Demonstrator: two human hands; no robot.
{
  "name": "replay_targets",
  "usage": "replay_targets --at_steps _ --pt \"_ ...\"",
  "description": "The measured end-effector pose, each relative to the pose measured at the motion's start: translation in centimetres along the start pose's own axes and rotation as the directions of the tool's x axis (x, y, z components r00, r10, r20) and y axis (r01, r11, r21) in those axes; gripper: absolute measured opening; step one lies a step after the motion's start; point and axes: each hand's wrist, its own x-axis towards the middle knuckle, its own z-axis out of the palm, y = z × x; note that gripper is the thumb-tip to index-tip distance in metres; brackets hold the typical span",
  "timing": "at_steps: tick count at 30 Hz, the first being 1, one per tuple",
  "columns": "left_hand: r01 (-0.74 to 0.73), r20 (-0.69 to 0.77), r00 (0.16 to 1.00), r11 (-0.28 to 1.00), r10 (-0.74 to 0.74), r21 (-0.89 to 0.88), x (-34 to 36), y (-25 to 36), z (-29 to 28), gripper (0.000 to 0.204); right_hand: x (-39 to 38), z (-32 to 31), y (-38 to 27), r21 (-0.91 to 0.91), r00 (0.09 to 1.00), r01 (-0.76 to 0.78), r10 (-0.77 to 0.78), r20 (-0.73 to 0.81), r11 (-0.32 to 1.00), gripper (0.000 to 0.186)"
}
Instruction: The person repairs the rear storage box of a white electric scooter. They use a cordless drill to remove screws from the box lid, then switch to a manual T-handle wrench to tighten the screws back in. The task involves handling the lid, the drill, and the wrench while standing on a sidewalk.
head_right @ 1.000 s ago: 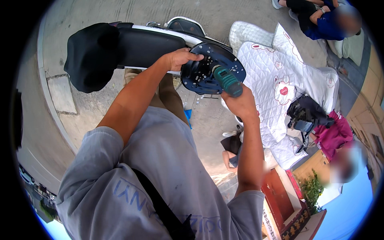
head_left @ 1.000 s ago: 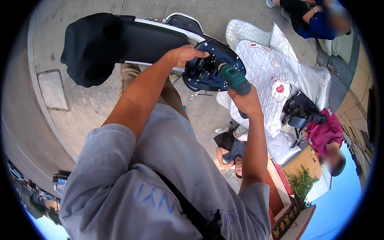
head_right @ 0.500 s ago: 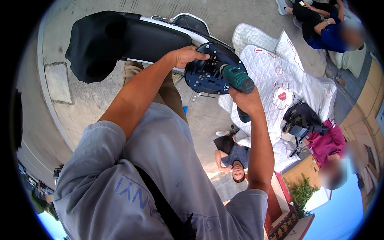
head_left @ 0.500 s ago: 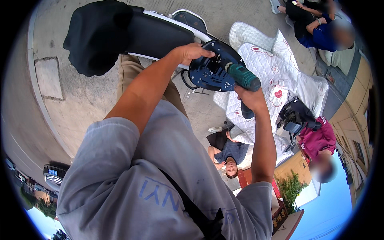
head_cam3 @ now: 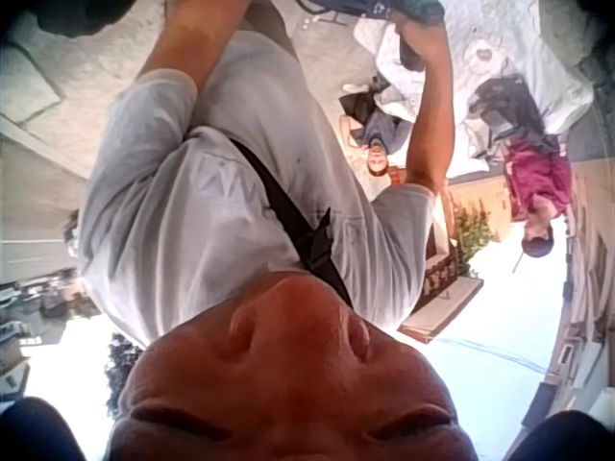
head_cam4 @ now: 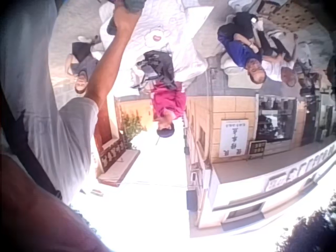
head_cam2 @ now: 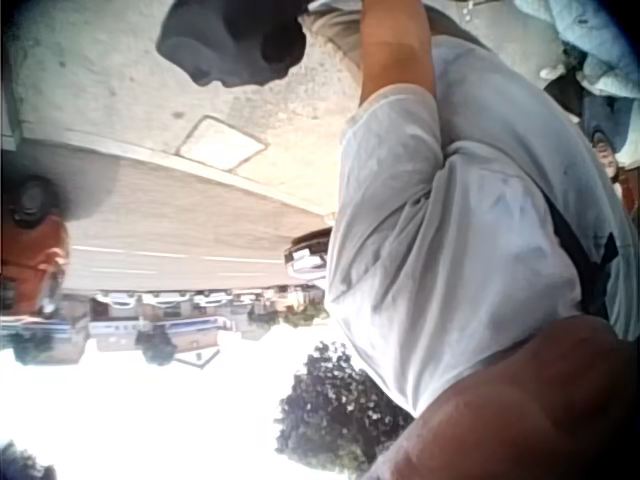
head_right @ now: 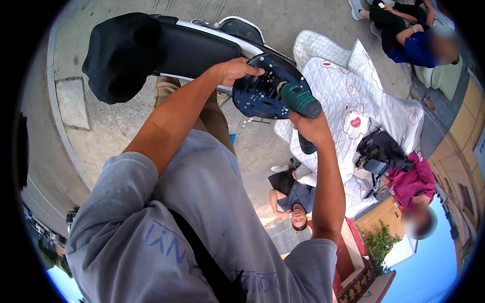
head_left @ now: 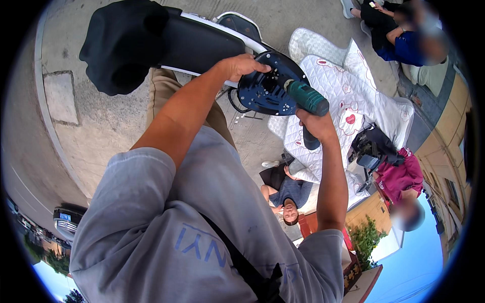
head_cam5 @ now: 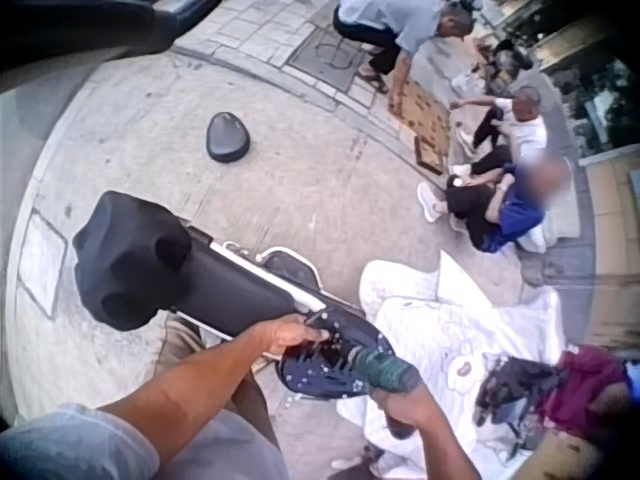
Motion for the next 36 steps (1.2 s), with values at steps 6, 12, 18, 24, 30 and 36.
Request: replay_targets --at_steps 6,12,18,24,30,36 --pt "-0.022 -0.03 0.999 0.995 0.025 0.099 0.6 -0.3 -0.2 0.042 -1.5 2.1 3.8 0.483 0.997 0.017 0.019 -0.071 0.876 0.022" --pt "-0.113 -0.281 0.894 0.781 0.35 0.614 -1.1 -0.3 0.9 0.053 -4.1 6.2 7.6 0.821 0.995 0.012 0.072 -0.064 0.571 0.015" --pt "-0.302 0.052 0.767 0.288 0.64 0.909 -8.7 -1.3 5.5 0.042 -7.0 13.3 9.2 0.983 0.995 0.083 -0.068 -0.072 0.166 0.026" --pt "-0.163 -0.129 0.97 0.946 0.205 0.281 -16.6 -3.7 5.7 0.035 -9.8 22.8 3.8 0.986 0.983 0.082 -0.15 -0.103 -0.143 0.029" --pt "-0.053 -0.155 0.984 0.976 0.086 0.21 -21.0 -4.2 3.0 0.04 -10.2 35.0 -1.3 0.879 0.956 0.22 -0.088 -0.281 -0.422 0.019" --pt "0.088 -0.303 0.953 0.931 0.025 0.355 -24.2 -5.5 -0.9 0.034 -11.9 43.6 -4.9 0.784 0.933 0.345 0.096 -0.347 -0.517 0.02"
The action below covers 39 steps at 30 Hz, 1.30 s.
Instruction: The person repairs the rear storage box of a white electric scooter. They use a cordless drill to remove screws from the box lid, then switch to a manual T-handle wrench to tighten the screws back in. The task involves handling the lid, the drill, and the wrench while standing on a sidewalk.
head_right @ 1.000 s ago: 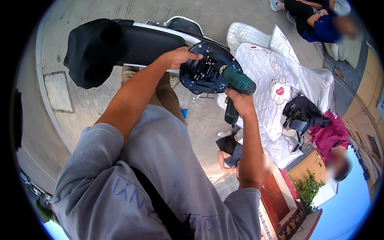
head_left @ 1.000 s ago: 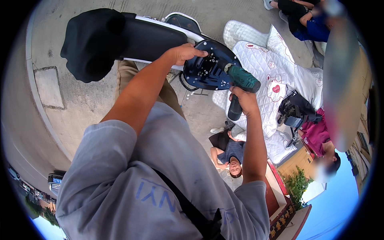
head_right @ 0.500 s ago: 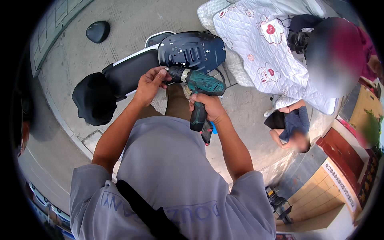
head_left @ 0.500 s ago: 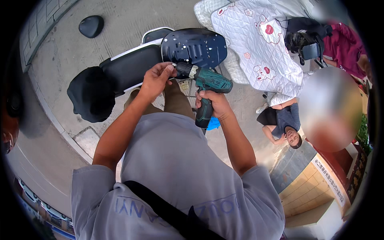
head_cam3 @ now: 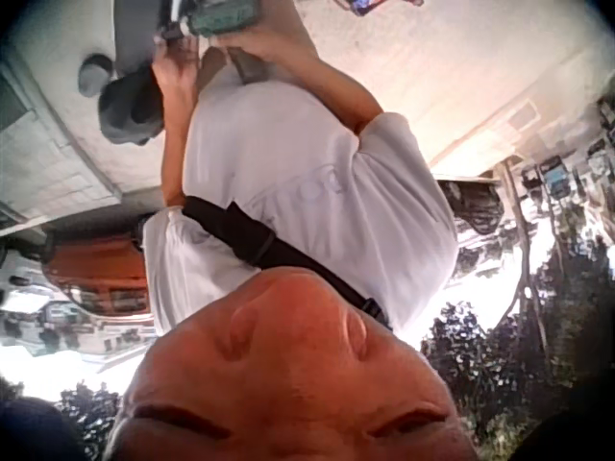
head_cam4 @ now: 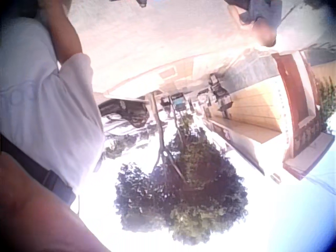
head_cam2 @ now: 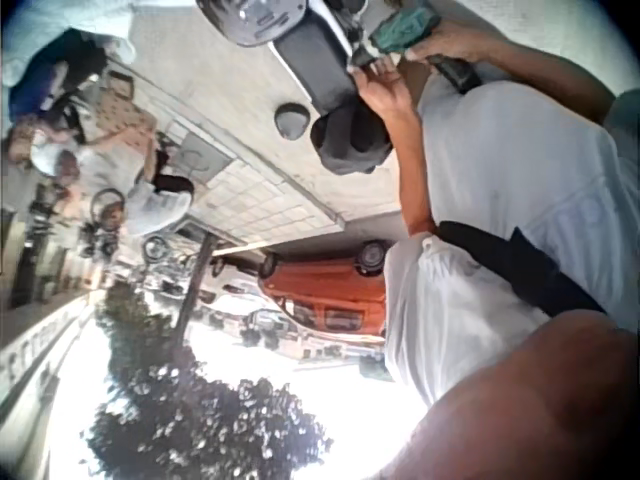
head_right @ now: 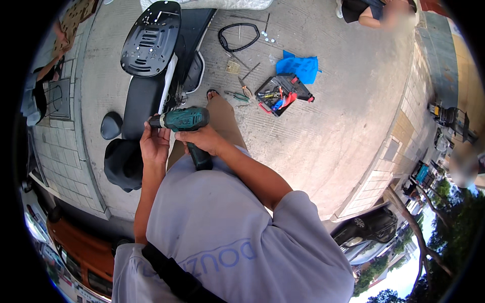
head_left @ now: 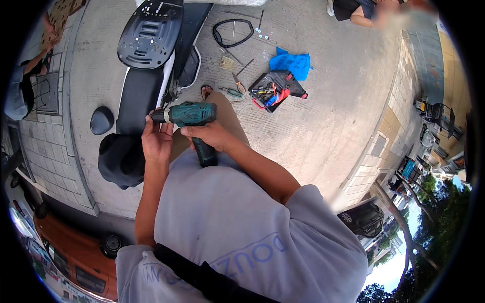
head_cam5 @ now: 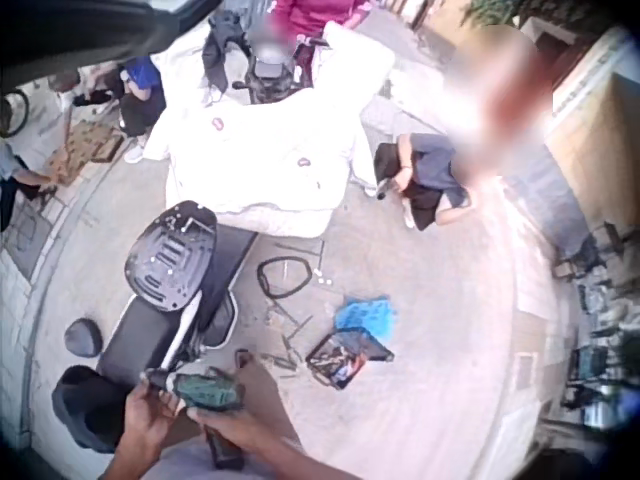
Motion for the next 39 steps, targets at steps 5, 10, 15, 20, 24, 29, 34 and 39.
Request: replay_targets --at_steps 5,10,15,20,24,29,34,39 --pt "0.072 -0.062 0.996 0.981 -0.062 0.179 -0.5 -3.6 -1.8 0.032 -3.3 -3.0 4.2 0.006 0.997 0.039 -0.039 -0.062 0.999 0.023" --pt "0.169 -0.128 0.981 0.965 -0.145 0.201 -1.0 -10.4 -4.9 0.03 -7.7 -7.5 7.9 0.007 0.992 0.024 -0.023 -0.123 1.0 0.03" --pt "0.307 -0.144 0.949 0.925 -0.28 0.226 -2.1 -19.3 -6.8 0.034 -13.3 -14.3 10.2 0.042 0.985 0.032 -0.025 -0.173 0.999 0.032" --pt "0.38 -0.339 0.893 0.899 -0.296 0.217 -4.5 -27.1 -5.5 0.039 -16.3 -20.0 17.9 -0.146 0.972 -0.027 -0.008 -0.236 0.989 0.04" --pt "0.423 -0.32 0.881 0.884 -0.349 0.2 -3.7 -29.9 -6.6 0.038 -16.9 -22.1 21.9 -0.101 0.96 -0.035 0.006 -0.279 0.994 0.047" --pt "0.383 -0.249 0.91 0.902 -0.332 0.199 -2.1 -30.2 -9.0 0.031 -16.5 -22.2 24.7 -0.085 0.95 -0.031 0.003 -0.312 0.996 0.045" --pt "0.376 -0.276 0.909 0.898 -0.311 0.226 -1.4 -29.2 -8.9 0.031 -14.3 -20.4 27.7 0.006 0.92 0.145 -0.133 -0.368 0.989 0.047" --pt "0.386 -0.292 0.905 0.887 -0.311 0.252 -0.1 -27.6 -10.6 0.031 -12.7 -19.3 29.0 0.064 0.924 0.122 -0.09 -0.371 0.99 0.049"
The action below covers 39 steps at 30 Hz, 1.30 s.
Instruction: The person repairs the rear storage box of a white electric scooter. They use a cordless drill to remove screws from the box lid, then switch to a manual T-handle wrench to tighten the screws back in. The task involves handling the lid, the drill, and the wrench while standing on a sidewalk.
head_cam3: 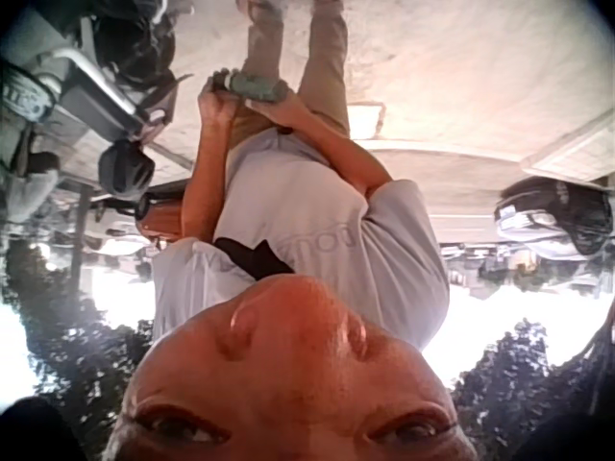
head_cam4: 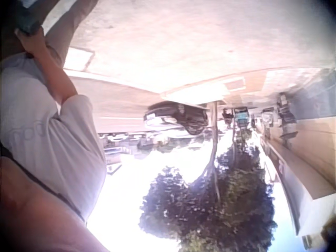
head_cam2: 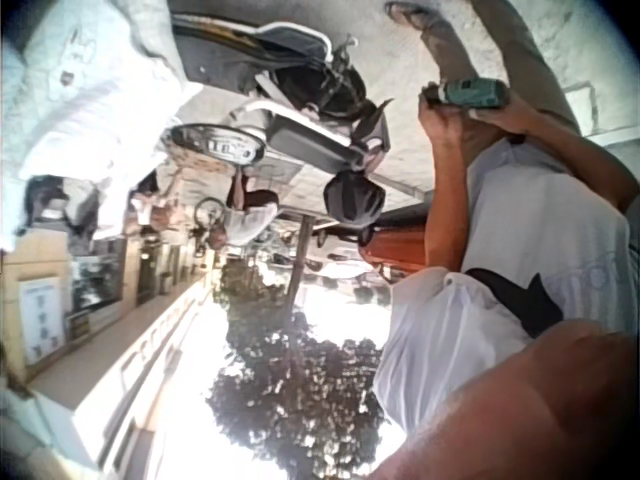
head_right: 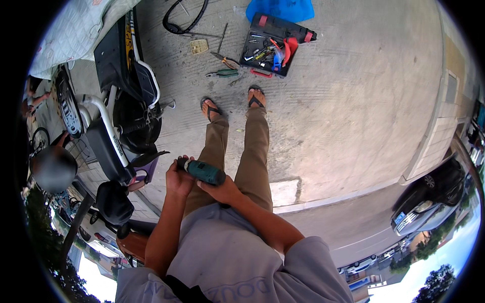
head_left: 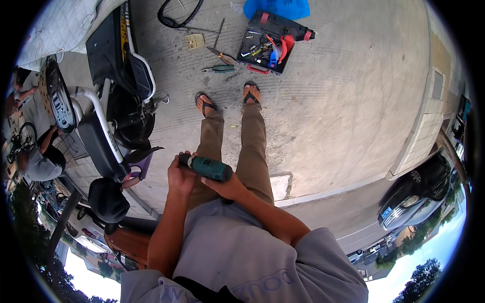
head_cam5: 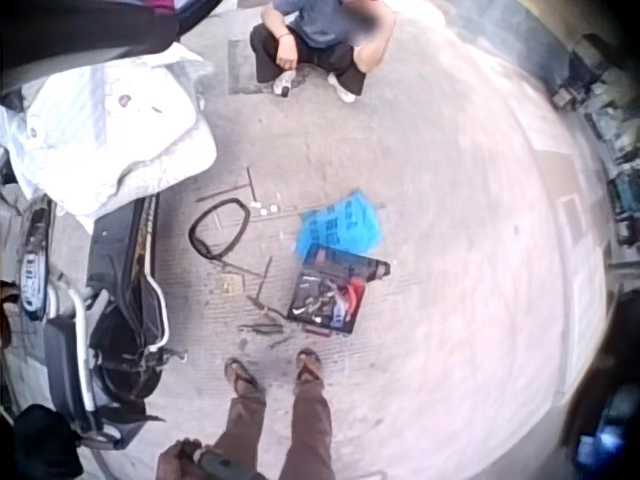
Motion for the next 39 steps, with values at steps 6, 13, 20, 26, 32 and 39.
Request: replay_targets --at_steps 6,13,20,26,32,39 --pt "-0.013 -0.043 0.999 1.0 0.013 0.007 1.3 0.6 -2.1 0.032 0.3 0.2 -1.5 0.079 0.992 -0.122 0.118 0.054 0.989 0.045" --pt "-0.013 -0.039 0.999 1.0 0.013 -0.022 2.0 0.7 -3.6 0.033 1.1 0.9 0.7 0.038 0.999 -0.052 0.052 0.005 0.998 0.048" --pt "0.019 0.018 1.0 0.999 -0.018 -0.036 3.5 0.8 -5.3 0.037 2.1 0.6 -0.9 -0.042 0.987 -0.158 0.157 -0.038 0.986 0.039" --pt "-0.003 -0.259 0.958 0.906 0.124 0.423 2.6 -0.2 -2.0 0.048 7.2 -2.3 0.5 0.183 0.957 -0.231 0.257 -0.133 0.956 0.021" --pt "-0.128 0.052 0.975 0.362 0.214 0.923 4.5 -1.0 -8.0 0.047 22.4 -11.0 2.8 0.468 0.867 -0.159 0.35 -0.355 0.869 0.019" --pt "0.07 0.065 0.899 -0.287 0.434 0.956 7.7 -1.5 -6.1 0.046 42.7 -21.4 5.9 -0.539 0.82 -0.411 0.04 -0.571 0.736 0.058"
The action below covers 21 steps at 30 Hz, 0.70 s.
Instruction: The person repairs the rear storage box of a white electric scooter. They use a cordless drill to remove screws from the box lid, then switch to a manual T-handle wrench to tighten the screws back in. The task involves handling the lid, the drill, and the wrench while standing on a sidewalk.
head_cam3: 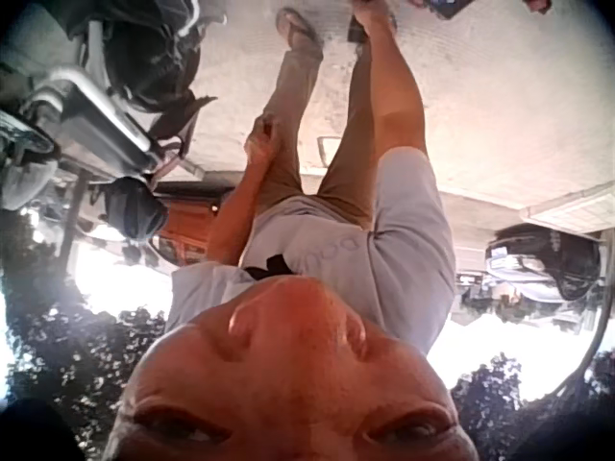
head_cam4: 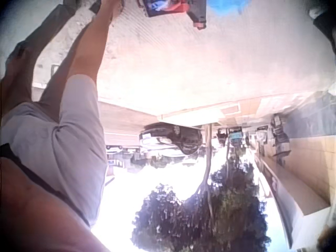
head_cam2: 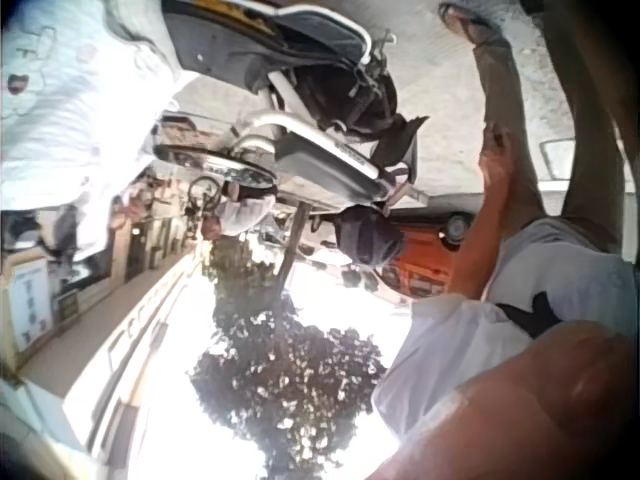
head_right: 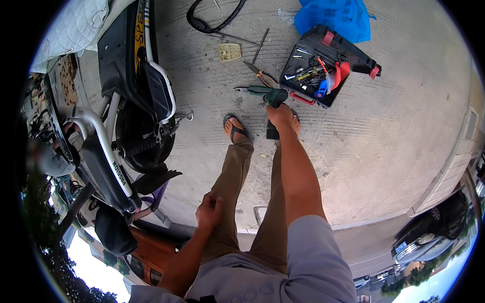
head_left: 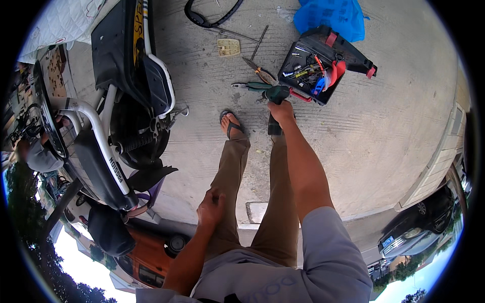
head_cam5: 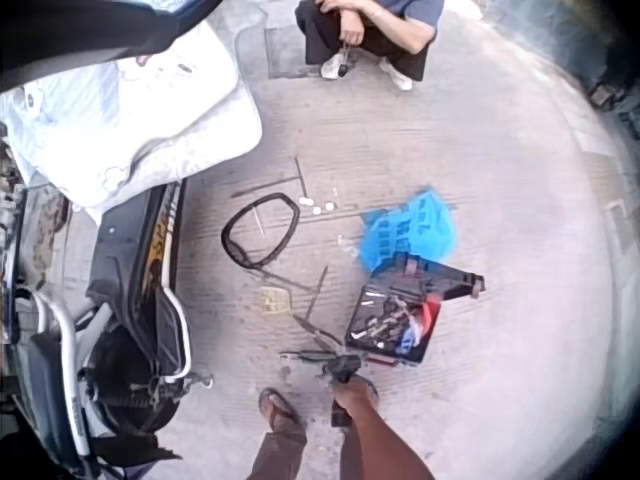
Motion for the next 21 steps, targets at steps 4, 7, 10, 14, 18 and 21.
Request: replay_targets --at_steps 4,7,10,14,18,21 --pt "-0.042 -0.028 0.999 0.994 0.045 0.098 0.7 0.7 -0.2 0.044 6.1 -2.8 -3.8 -0.217 0.922 0.18 -0.087 0.378 0.96 0.055" --pt "-0.1 -0.121 0.986 0.989 0.113 0.105 1.0 0.0 0.4 0.036 7.0 -2.8 -6.1 -0.539 0.952 0.189 -0.02 0.304 0.821 0.042" --pt "-0.11 -0.142 0.983 0.991 0.12 0.074 1.5 -0.7 0.5 0.031 7.2 -3.0 -6.0 -0.684 0.946 0.243 -0.013 0.323 0.688 0.034" --pt "-0.153 -0.164 0.974 0.987 0.159 0.048 1.6 -0.7 0.2 0.028 4.6 -2.3 -6.7 -0.832 0.958 0.272 -0.218 0.186 0.484 0.032" --pt "-0.178 -0.173 0.968 0.983 0.182 0.038 2.2 -0.2 -0.7 0.026 4.2 -0.6 -8.9 -0.77 0.918 0.32 -0.38 0.109 0.552 0.036" --pt "-0.187 -0.189 0.963 0.982 0.191 0.038 2.4 -0.5 -1.0 0.026 6.5 0.3 -12.7 -0.492 0.946 0.287 -0.323 0.014 0.822 0.037"
